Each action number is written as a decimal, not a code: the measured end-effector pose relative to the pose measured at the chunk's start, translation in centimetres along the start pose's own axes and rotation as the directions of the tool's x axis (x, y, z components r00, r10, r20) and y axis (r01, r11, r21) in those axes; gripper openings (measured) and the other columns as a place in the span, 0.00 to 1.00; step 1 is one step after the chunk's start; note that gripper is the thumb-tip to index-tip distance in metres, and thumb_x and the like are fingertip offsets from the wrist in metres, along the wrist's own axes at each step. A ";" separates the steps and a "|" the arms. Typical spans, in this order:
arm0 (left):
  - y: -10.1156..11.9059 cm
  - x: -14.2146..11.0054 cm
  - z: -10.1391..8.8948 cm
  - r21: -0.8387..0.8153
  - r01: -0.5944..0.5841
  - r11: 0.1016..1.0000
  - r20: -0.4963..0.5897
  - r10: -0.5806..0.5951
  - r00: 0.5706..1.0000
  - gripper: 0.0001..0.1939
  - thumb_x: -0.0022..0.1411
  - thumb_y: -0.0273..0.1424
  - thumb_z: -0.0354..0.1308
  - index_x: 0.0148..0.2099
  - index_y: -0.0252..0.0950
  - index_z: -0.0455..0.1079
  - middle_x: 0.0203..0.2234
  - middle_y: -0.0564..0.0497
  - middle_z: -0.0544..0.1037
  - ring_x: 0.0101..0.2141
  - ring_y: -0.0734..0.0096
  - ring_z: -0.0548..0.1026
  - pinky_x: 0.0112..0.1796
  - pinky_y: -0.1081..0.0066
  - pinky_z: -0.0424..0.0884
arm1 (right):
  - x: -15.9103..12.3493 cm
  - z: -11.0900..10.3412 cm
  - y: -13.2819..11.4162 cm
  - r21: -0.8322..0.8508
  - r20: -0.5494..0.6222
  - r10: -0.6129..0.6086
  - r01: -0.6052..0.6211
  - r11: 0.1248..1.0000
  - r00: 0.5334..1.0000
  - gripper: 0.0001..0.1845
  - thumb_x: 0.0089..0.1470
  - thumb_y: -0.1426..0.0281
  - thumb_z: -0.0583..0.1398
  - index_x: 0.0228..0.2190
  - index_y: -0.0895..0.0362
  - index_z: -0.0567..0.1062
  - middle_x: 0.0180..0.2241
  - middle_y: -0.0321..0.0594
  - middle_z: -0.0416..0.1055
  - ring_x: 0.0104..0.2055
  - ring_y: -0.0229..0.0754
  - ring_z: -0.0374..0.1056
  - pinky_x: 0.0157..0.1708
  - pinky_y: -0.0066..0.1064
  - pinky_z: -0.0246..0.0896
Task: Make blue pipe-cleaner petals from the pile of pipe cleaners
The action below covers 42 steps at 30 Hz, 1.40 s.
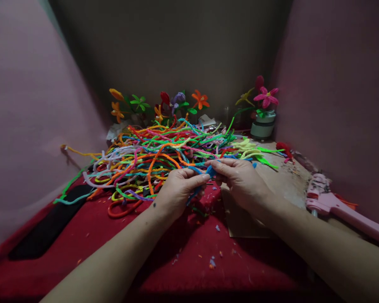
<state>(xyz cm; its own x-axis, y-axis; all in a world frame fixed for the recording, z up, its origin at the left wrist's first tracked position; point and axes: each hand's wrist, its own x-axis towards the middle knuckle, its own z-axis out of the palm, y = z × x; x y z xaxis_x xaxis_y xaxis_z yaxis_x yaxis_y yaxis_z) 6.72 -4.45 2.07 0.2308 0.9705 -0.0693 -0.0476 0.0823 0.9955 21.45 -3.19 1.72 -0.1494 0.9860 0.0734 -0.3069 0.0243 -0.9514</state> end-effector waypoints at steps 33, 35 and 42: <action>0.4 -0.4 -0.1 0.035 -0.121 0.992 -0.067 0.123 0.990 0.08 0.51 0.34 0.59 0.28 0.34 0.68 0.18 0.58 0.67 0.19 0.81 0.62 0.23 0.77 0.57 | -0.5 0.1 -0.3 -0.218 -0.027 -0.134 0.125 0.968 0.991 0.13 0.47 0.63 0.60 0.19 0.59 0.68 0.17 0.32 0.61 0.20 0.31 0.54 0.21 0.27 0.47; 0.3 -0.3 -0.2 -0.004 -0.119 0.993 -0.075 0.118 0.990 0.08 0.50 0.34 0.61 0.31 0.34 0.70 0.19 0.58 0.68 0.20 0.81 0.63 0.24 0.77 0.58 | -0.5 0.0 -0.4 -0.212 -0.034 -0.120 0.110 0.971 0.992 0.14 0.48 0.64 0.60 0.18 0.59 0.67 0.16 0.32 0.61 0.19 0.31 0.54 0.21 0.27 0.47; -0.3 -0.1 -0.4 -0.008 -0.073 0.997 -0.038 0.073 0.997 0.11 0.49 0.36 0.62 0.28 0.33 0.69 0.17 0.58 0.66 0.18 0.83 0.61 0.21 0.78 0.56 | -0.2 0.0 -0.3 -0.132 -0.003 -0.091 0.089 0.987 0.996 0.12 0.46 0.65 0.61 0.19 0.60 0.69 0.17 0.31 0.62 0.19 0.30 0.54 0.21 0.26 0.48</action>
<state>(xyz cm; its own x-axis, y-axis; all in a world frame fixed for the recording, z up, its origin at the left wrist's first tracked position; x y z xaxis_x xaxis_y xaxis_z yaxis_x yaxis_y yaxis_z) 6.34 -4.49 1.78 0.1900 0.9818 0.0013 -0.0719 0.0126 0.9973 21.59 -3.44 1.99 -0.1182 0.9803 0.1584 -0.1921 0.1340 -0.9722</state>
